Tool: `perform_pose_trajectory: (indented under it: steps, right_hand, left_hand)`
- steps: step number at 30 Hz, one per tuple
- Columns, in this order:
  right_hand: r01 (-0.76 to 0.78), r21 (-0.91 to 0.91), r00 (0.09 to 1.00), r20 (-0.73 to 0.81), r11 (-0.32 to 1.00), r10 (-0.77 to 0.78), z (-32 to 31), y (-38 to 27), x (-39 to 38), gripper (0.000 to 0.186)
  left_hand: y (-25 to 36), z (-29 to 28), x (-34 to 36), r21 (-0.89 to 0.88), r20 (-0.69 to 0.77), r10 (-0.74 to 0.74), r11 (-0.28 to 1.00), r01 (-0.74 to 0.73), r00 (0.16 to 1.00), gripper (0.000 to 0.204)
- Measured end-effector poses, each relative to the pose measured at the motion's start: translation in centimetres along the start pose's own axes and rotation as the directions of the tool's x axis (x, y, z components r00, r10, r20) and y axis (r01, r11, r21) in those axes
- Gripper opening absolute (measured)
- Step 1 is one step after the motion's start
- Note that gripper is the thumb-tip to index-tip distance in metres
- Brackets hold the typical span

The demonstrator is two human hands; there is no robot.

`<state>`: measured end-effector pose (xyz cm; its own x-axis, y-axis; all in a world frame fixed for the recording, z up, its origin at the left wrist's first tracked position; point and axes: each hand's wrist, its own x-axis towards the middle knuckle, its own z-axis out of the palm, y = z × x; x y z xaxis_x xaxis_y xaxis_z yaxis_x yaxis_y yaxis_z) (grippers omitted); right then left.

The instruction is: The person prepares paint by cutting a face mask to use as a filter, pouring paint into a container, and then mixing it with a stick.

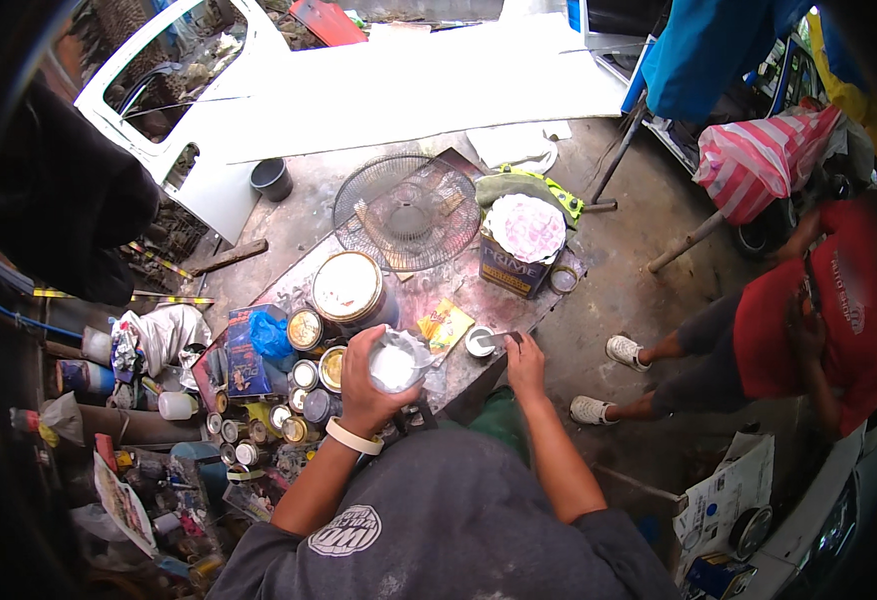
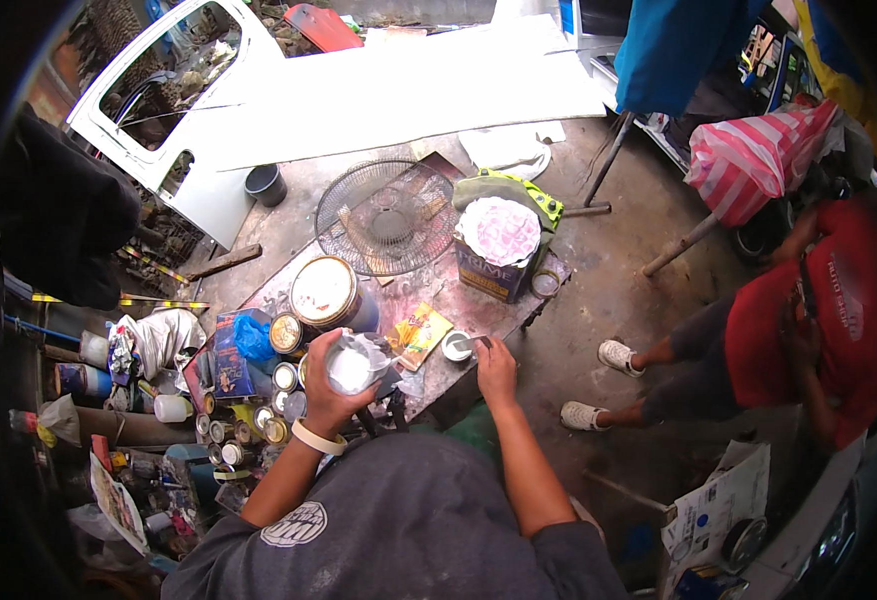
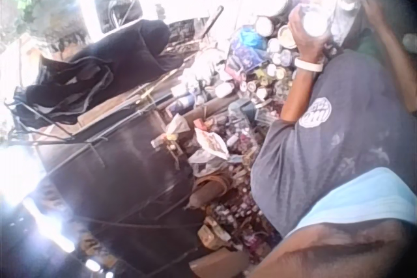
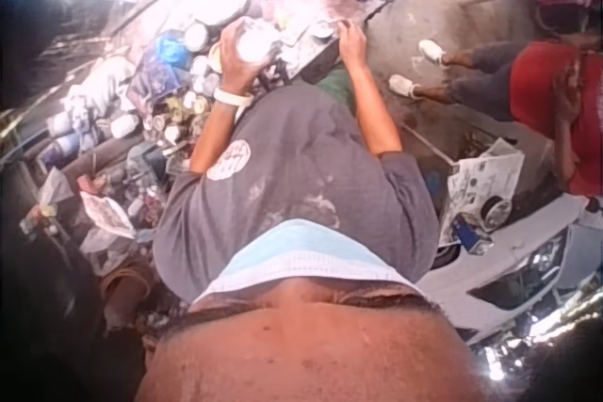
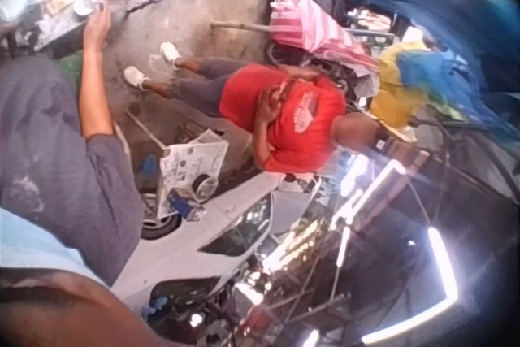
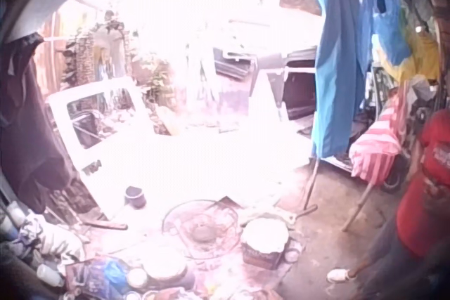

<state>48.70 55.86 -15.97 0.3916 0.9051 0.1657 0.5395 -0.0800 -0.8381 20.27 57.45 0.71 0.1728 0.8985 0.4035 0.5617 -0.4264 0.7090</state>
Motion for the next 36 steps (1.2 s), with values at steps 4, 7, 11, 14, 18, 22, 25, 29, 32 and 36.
perform_pose_trajectory:
  steps: [4,7,11,14,18,22,25,29,32,36]
  right_hand:
    - [-0.069,0.044,0.997,0.032,0.997,0.068,0.0,1.0,-0.1,0.028]
    - [-0.146,0.077,0.987,0.072,0.986,0.141,-0.4,0.7,-0.1,0.028]
    - [-0.249,0.223,0.967,0.011,0.943,0.253,0.1,1.8,-0.4,0.029]
    - [-0.381,0.509,0.890,-0.025,0.772,0.455,1.5,4.9,-0.7,0.027]
    - [-0.508,0.739,0.731,0.099,0.442,0.675,1.8,8.0,-0.5,0.022]
    - [-0.526,0.760,0.696,0.126,0.381,0.707,2.1,9.4,-0.7,0.024]
    - [-0.536,0.746,0.693,0.120,0.396,0.711,2.3,9.3,-0.9,0.024]
    - [-0.547,0.705,0.705,0.097,0.452,0.703,1.8,8.4,-0.6,0.026]
    - [-0.533,0.683,0.721,0.057,0.499,0.691,1.4,8.2,-0.4,0.027]
    - [-0.560,0.642,0.731,0.085,0.524,0.677,0.4,8.3,-0.5,0.023]
  left_hand:
    - [-0.1,0.2,-0.2,0.028,0.007,0.007,1.000,-0.007,1.000,0.090]
    - [0.2,0.4,0.1,0.024,0.007,-0.002,1.000,0.002,1.000,0.091]
    - [0.0,0.7,0.0,0.009,0.008,-0.015,1.000,0.015,1.000,0.091]
    - [0.0,0.9,0.2,0.007,0.017,-0.014,1.000,0.014,1.000,0.092]
    - [0.0,1.1,0.1,-0.004,0.020,-0.026,1.000,0.026,0.999,0.092]
    - [0.3,1.0,0.3,0.035,0.030,-0.003,0.999,0.002,1.000,0.094]
    - [0.2,1.0,0.3,0.043,0.030,0.004,0.999,-0.005,1.000,0.094]
    - [-0.1,1.1,0.2,0.004,0.028,-0.005,1.000,0.005,1.000,0.093]
    - [0.3,1.0,0.4,0.015,0.025,0.008,1.000,-0.008,1.000,0.092]
    - [0.4,1.0,0.5,0.021,0.019,0.007,1.000,-0.007,1.000,0.091]
